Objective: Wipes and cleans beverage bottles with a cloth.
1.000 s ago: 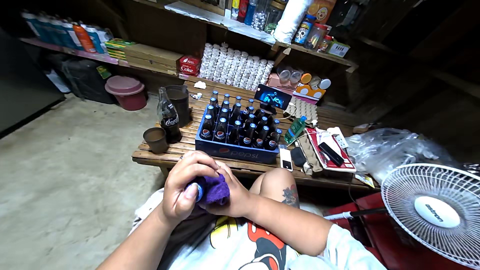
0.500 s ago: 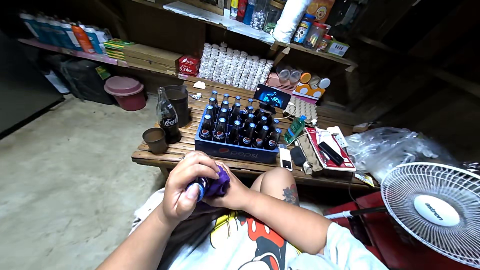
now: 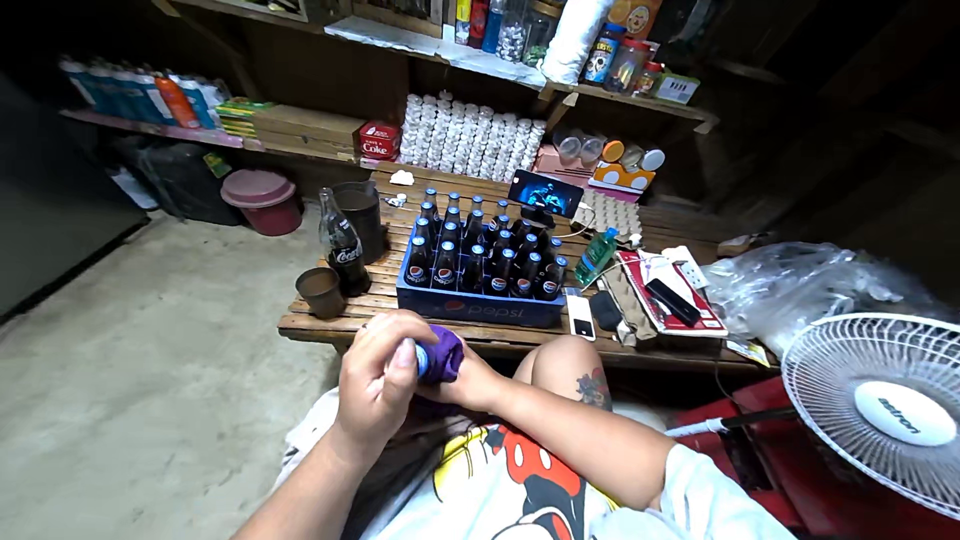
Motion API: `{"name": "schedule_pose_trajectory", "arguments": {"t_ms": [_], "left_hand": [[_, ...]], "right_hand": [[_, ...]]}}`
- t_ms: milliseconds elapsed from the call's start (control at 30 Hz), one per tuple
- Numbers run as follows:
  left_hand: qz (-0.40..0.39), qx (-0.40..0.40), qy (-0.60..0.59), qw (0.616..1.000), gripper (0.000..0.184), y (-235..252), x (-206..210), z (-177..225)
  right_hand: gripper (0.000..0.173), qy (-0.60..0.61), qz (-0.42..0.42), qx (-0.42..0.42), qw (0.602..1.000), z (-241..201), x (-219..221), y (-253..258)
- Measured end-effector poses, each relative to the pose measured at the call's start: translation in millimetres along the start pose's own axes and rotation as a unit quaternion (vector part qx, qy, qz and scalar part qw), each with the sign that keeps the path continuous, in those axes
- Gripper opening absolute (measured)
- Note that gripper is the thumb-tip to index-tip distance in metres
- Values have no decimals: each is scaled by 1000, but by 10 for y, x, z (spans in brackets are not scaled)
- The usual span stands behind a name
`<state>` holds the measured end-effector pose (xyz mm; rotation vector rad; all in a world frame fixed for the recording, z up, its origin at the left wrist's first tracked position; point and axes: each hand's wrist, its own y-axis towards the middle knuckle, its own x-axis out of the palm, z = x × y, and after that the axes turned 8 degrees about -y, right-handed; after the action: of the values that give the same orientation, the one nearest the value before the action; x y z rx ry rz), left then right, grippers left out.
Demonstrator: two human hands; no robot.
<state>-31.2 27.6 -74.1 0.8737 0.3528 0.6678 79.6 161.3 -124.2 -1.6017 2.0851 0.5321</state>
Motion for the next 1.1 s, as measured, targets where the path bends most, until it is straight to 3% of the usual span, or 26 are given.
{"name": "schedule_pose_trajectory", "arguments": {"t_ms": [100, 200, 400, 500, 567, 800, 1100], "left_hand": [[56, -83, -103, 990, 47, 82, -67, 76], [80, -77, -167, 980, 46, 57, -73, 61], [-101, 45, -200, 973, 46, 27, -171, 122], [-199, 67, -182, 961, 50, 80, -219, 97], [-221, 65, -194, 954, 49, 84, -207, -9], [-157, 89, -119, 976, 46, 70, -155, -27], [-120, 76, -69, 988, 45, 19, -83, 7]], "right_hand": [[88, -1, 1, 21, 1000, -31, 4, -32], [93, -20, 6, -4, 1000, -48, 20, -60], [88, -17, 91, -154, 984, -108, 26, -150], [88, -20, 112, -200, 973, -112, 15, -182], [88, -24, 120, -216, 969, -105, 22, -192], [78, -71, 197, -327, 921, -233, 25, -270], [73, -105, 261, -399, 873, -388, 62, -346]]}}
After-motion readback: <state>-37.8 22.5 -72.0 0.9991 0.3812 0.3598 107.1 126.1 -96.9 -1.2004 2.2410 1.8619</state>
